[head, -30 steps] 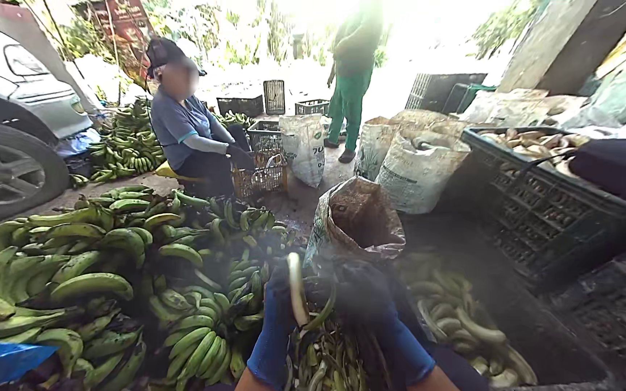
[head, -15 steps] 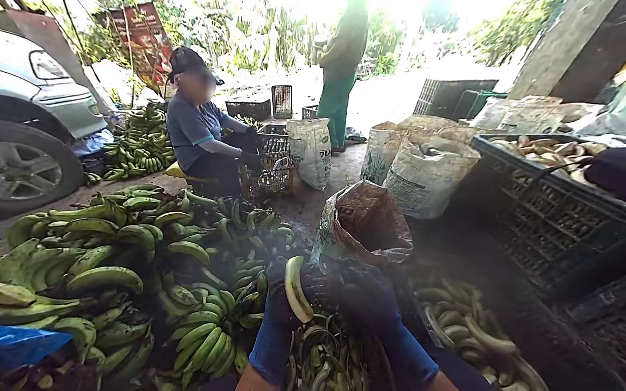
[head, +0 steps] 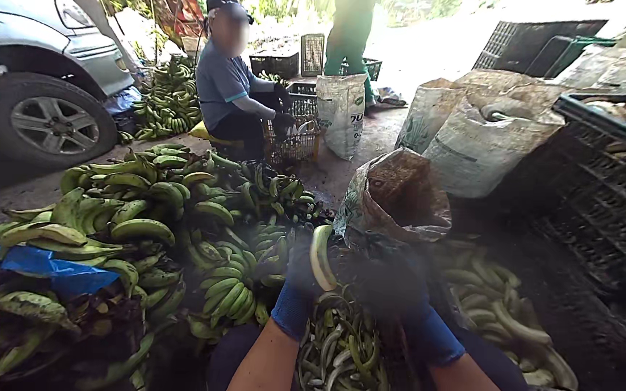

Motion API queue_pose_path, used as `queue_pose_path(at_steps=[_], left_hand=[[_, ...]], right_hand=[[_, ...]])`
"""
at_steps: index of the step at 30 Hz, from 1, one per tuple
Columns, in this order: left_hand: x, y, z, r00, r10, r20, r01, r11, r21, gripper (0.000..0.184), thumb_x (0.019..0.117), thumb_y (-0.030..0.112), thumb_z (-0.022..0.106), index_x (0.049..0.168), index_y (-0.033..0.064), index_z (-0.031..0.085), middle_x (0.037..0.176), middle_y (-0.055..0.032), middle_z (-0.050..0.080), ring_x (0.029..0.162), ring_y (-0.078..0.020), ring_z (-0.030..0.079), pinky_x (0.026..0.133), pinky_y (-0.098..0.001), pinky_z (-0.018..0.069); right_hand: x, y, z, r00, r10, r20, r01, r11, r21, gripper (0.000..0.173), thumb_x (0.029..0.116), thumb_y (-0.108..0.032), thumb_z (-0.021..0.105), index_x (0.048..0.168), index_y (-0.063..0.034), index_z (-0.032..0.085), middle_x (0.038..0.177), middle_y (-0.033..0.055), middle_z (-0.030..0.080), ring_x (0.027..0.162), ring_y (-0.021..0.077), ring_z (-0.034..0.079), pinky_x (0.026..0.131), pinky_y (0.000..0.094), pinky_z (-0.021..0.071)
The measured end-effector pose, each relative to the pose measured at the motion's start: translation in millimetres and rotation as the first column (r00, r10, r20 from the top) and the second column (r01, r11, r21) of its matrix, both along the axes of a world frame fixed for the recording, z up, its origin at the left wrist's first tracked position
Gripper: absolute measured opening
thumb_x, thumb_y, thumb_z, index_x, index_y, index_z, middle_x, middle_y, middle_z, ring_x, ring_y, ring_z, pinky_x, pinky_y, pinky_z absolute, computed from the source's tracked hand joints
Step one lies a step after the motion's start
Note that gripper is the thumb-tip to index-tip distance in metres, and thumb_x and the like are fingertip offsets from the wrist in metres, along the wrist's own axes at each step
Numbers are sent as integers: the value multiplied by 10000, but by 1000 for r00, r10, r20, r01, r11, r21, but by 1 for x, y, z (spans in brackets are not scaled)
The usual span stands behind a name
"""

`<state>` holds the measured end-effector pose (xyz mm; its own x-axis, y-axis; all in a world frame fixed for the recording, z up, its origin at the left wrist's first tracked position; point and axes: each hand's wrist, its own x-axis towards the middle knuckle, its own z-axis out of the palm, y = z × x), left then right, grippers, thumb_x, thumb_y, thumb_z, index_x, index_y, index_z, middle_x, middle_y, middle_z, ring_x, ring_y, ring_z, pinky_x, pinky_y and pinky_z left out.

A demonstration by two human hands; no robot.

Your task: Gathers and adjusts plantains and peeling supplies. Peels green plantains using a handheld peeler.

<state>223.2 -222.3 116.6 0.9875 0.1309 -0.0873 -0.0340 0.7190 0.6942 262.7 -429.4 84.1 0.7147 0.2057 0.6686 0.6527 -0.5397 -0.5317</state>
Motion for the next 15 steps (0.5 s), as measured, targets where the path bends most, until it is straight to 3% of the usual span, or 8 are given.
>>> queue_pose_path(at_steps=[6, 11, 15], left_hand=[[-1, -2, 1, 1000, 19, -19, -20, 999, -37, 491, 1113, 411, 283, 1150, 53, 617, 888, -124, 671, 729, -195, 672, 630, -347, 592], [-3, -3, 6, 1000, -5, -8, 4, 995, -98, 494, 1115, 406, 267, 1086, 61, 619, 821, -101, 651, 662, -172, 651, 574, -316, 575], [-2, -4, 5, 999, 18, -29, -20, 998, -57, 465, 1112, 406, 299, 1117, 68, 618, 851, -104, 654, 696, -181, 655, 598, -333, 578]], right_hand=[[0, 1, 0, 1000, 2, 22, -2, 1000, -1, 618, 987, -694, 412, 1290, -244, 709, 1290, 51, 702, 1187, 231, 647, 974, 565, 481], [1, 0, -3, 999, 20, 29, -20, 1000, -9, 611, 987, -697, 413, 1309, -261, 697, 1326, 33, 687, 1206, 222, 642, 976, 565, 484], [4, -2, -5, 999, 24, 33, -24, 1000, -6, 599, 987, -695, 415, 1314, -278, 696, 1324, 26, 687, 1200, 216, 642, 975, 564, 482]])
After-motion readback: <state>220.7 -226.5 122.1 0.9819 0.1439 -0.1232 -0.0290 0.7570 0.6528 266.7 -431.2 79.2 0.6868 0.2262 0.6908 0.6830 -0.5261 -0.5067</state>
